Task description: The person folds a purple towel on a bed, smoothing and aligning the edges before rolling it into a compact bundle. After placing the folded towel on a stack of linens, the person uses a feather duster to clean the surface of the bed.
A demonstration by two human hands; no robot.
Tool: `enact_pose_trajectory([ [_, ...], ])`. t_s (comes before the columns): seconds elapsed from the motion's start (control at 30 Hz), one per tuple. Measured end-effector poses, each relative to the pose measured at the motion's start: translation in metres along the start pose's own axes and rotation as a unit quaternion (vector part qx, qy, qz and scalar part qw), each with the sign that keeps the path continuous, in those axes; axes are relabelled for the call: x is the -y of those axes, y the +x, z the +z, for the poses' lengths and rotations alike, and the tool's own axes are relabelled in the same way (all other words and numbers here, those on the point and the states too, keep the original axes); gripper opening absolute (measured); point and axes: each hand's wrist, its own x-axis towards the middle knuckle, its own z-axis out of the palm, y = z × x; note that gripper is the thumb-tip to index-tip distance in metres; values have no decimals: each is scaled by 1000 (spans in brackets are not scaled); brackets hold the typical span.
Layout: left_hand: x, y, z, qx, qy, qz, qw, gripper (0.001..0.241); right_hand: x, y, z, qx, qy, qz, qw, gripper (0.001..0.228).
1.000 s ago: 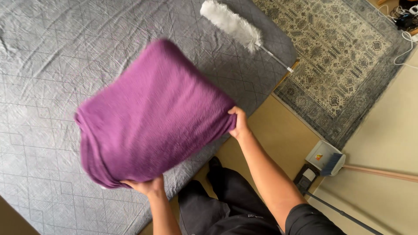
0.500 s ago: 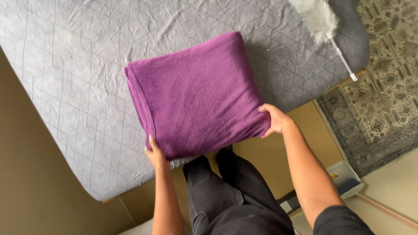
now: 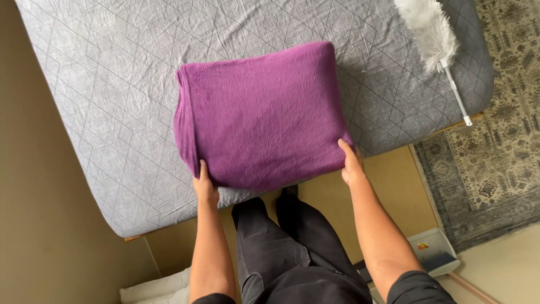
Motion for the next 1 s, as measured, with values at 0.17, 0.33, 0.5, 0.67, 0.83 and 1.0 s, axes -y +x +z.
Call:
enact_pose_trajectory([
  [0.17, -51, -60, 74, -201, 307, -121, 922, 76, 43, -48, 33, -64, -219, 78, 971, 90],
  [0.33, -43, -41, 50, -180, 225, -323, 901, 88, 65, -34, 35, -71, -386, 232, 890, 85],
  [0.5, -11, -23, -3, -37, -16, -117, 992, 80, 27, 9, 0, 86, -2, 95, 992, 67],
  [0.67, -17, -40, -21, -48, -43, -91, 994, 78, -25, -19, -30, 3, 95, 99, 991, 53],
  [0.83, -65, -24, 4, -167, 170, -217, 947, 78, -20, -1, -31, -59, -31, 161, 985, 58],
  [1.0, -90, 33, 16, -43, 611, 215, 761, 78, 53, 4, 16, -50, -421, -74, 903, 88],
])
